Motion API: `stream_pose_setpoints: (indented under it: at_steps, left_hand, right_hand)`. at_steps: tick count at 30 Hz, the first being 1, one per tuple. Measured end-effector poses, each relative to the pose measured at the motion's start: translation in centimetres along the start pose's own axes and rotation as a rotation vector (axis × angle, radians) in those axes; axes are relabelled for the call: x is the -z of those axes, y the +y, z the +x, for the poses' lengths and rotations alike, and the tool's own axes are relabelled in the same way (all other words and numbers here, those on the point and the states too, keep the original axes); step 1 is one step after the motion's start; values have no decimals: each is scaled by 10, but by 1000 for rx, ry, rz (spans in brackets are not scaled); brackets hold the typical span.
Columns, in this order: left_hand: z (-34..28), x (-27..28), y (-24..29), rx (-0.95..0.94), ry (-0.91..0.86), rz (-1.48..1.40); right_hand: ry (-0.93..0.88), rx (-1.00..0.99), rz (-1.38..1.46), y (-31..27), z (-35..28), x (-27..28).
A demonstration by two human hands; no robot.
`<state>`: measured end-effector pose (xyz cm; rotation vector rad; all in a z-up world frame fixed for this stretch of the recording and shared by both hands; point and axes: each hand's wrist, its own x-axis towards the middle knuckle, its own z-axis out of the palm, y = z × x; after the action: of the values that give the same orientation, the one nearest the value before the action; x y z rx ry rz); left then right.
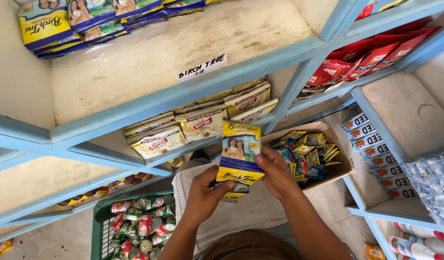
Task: The person is stocking and organizing milk powder sachets on a grocery store shelf from a box on the floor.
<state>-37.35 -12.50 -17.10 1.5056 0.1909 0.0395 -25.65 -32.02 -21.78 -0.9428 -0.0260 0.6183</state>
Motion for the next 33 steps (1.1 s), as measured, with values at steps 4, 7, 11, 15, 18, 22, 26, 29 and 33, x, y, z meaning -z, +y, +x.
stream_pose_setpoints:
  at_steps: [4, 7, 11, 15, 18, 22, 26, 29, 33]
  left_hand:
    - [-1, 0, 5, -141, 13, 101]
    - [-2, -2, 9, -195, 19, 164]
    - [-3, -4, 11, -251, 14, 279]
    - [-5, -6, 8, -246, 38, 313]
    - [-9, -6, 4, -111, 25, -159]
    - [-12, 2, -17, -195, 83, -156]
    - [-13, -3, -3, -263, 142, -47]
    - [-13, -6, 6, -330, 225, 96]
    - [-12, -6, 7, -422, 310, 218]
  right_hand:
    - [-96, -104, 89, 48, -4, 56]
    - [82, 257, -280, 35, -16, 48]
    - [-181, 495, -563, -15, -39, -8]
    - [-147, 445, -695, -2, -41, -13]
    - [-78, 347, -571, 7, -41, -14]
    - [-97, 476, -691, -1, -45, -36]
    - [-143, 611, -792, -12, -47, -48]
    - [-141, 590, -758, -9, -45, -43]
    - [-92, 525, -804, -7, -42, -39]
